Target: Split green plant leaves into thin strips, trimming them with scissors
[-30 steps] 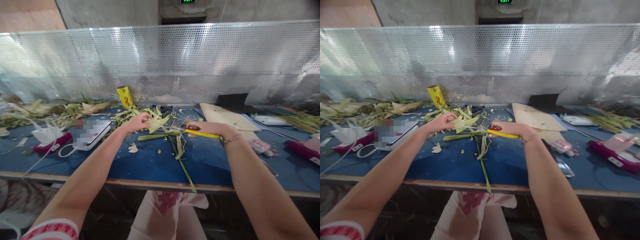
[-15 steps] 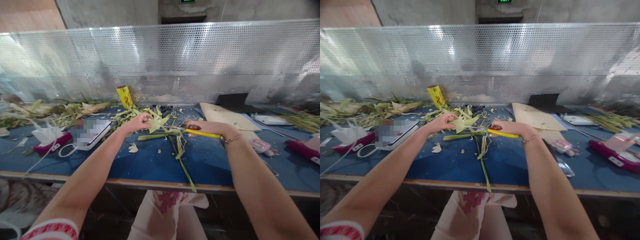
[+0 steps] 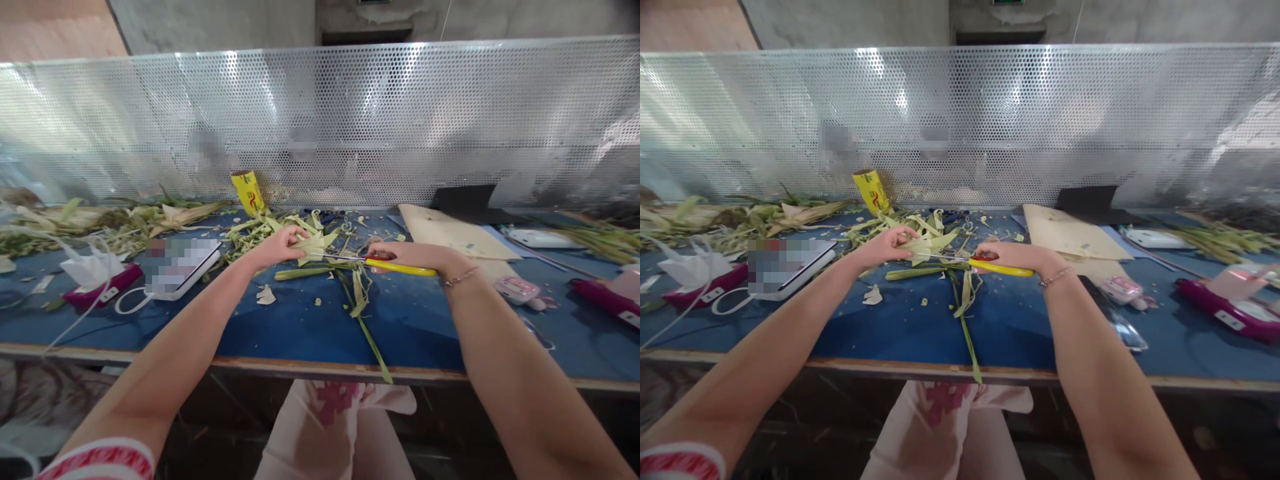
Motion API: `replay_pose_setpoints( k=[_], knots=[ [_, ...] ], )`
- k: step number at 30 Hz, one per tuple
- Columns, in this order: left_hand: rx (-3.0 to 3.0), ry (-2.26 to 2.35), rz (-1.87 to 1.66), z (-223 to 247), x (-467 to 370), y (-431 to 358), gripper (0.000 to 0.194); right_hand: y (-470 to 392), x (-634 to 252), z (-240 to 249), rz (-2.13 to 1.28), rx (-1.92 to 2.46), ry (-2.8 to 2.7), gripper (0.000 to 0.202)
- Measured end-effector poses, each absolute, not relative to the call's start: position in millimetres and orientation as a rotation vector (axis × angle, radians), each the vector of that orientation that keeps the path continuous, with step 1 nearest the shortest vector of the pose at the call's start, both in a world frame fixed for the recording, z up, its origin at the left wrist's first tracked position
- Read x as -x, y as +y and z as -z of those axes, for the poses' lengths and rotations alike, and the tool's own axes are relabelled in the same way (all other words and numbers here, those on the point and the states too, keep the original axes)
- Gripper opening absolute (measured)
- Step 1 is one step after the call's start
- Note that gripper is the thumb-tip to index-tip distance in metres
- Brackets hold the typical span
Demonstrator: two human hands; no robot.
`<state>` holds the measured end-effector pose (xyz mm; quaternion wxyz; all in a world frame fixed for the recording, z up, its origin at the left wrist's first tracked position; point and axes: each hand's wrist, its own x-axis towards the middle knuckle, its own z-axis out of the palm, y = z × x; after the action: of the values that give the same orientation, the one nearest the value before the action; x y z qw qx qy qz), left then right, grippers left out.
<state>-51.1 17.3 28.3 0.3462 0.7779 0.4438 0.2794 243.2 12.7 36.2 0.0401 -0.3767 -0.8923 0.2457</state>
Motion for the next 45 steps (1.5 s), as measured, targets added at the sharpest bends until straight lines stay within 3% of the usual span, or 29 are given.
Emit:
replay_pose_setpoints(
  k=[34,39,45],
  knots=[
    [-1.966,1.132,-0.787,-30,55,20,0.041,13,-249,-40,-0.726,1.165,-2.684,0.040],
    [-1.914,1.205,-0.896,-29,53,21,0.035,12,-259,-46,-0.545,1.356,-2.707,0.038],
    [-1.474,1.079,-1.093,-27,35,11,0.022,14,-257,-40,-0.129,1.964,-2.491,0.034]
  ],
)
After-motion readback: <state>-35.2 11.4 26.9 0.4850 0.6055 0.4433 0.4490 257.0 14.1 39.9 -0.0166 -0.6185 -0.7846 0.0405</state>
